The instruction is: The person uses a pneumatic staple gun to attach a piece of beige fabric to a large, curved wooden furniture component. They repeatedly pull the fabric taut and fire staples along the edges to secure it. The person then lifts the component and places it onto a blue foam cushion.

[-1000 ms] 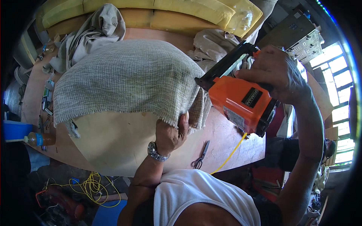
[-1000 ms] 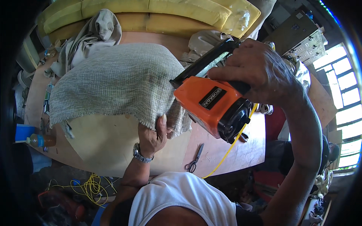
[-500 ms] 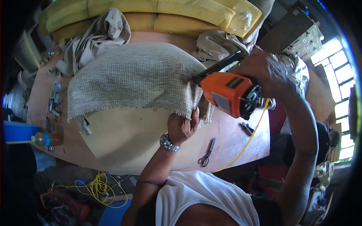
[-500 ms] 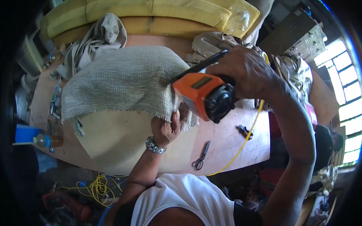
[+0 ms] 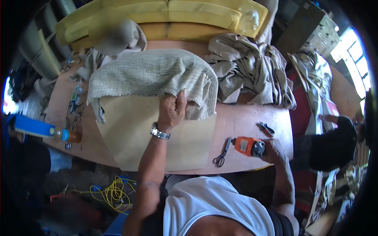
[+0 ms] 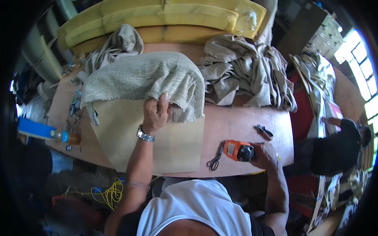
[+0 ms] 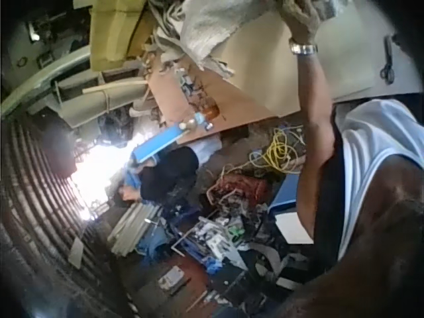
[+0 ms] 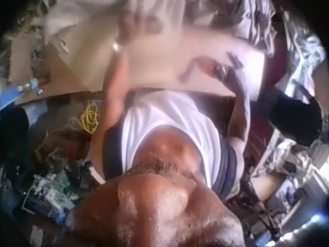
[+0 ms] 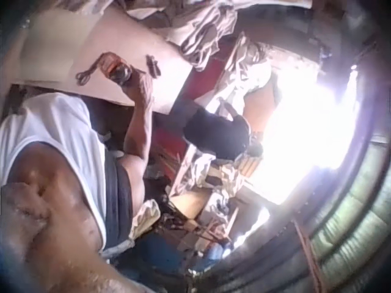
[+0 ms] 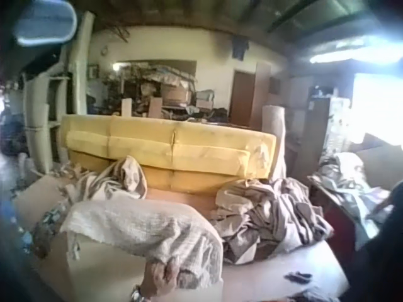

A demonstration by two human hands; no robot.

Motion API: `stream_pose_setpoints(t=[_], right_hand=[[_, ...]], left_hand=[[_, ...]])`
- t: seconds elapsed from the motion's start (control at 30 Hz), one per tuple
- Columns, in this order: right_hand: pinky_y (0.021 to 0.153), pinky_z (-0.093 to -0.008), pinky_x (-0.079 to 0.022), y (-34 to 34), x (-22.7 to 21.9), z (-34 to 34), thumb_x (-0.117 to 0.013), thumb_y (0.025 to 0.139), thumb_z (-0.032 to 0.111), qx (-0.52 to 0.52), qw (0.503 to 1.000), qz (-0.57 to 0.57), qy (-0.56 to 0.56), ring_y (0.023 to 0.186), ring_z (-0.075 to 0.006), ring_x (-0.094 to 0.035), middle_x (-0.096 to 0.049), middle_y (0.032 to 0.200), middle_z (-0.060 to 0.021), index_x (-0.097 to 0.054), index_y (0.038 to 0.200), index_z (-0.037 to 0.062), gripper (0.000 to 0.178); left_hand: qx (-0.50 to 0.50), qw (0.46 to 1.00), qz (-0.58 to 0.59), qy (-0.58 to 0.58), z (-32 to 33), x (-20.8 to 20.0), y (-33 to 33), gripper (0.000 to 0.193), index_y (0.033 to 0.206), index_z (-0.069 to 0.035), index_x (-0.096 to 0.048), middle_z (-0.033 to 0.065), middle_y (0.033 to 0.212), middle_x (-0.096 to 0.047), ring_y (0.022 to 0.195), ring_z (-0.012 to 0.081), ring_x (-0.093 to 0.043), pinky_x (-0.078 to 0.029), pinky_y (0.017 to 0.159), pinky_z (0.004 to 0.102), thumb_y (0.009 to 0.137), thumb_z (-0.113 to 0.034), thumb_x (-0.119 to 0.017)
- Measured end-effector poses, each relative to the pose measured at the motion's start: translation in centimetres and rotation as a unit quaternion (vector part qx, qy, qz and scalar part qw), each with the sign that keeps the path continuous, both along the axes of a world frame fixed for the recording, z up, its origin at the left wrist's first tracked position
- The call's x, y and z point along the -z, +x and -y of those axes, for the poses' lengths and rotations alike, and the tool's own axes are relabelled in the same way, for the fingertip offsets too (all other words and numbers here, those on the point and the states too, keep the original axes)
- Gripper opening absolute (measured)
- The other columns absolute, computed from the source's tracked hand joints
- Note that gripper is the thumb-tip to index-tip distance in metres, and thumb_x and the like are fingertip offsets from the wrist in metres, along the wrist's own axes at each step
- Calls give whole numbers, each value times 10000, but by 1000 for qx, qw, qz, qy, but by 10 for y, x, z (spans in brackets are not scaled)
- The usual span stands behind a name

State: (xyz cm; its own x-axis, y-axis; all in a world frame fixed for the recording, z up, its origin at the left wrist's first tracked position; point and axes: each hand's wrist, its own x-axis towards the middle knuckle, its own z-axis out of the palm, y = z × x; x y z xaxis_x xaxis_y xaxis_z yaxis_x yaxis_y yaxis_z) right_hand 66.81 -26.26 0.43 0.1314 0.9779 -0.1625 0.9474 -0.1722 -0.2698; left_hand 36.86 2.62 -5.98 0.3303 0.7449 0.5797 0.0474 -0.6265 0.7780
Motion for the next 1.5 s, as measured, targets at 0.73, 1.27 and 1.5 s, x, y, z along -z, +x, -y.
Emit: stream_pose_setpoints(t=[0.73, 1.27, 1.5], right_hand=[[702, -307, -508, 180, -76, -71, -725, 928, 273, 80, 893, -274, 348, 771, -123, -608, -642, 912, -47, -648, 1064, 2, 313], [667, -335, -542, -26, -177, -231, -769, 687, 317, -489, 856, -9, 167, 698, -285, -696, -708, 826, -113, -702, 1144, -15, 569], [705, -348, -566, -57, -170, -261, -810, 577, 289, -512, 853, 43, 93, 750, -287, -724, -729, 871, -112, -705, 1171, 5, 666]], left_hand=[[-443, 886, -41, -132, 46, -21, 24, 454, 940, 45, -727, 161, 925, -736, 956, 277, -673, -447, 915, 475, 885, -405, -758], [-355, 922, 124, 98, 44, 46, -2, 358, 1222, 91, -592, 198, 1110, -690, 960, 302, -705, -554, 814, 396, 934, -107, -673], [-318, 938, 107, 86, 45, 46, -6, 502, 1264, 83, -522, 205, 1124, -643, 994, 343, -658, -477, 936, 475, 868, -146, -729]])
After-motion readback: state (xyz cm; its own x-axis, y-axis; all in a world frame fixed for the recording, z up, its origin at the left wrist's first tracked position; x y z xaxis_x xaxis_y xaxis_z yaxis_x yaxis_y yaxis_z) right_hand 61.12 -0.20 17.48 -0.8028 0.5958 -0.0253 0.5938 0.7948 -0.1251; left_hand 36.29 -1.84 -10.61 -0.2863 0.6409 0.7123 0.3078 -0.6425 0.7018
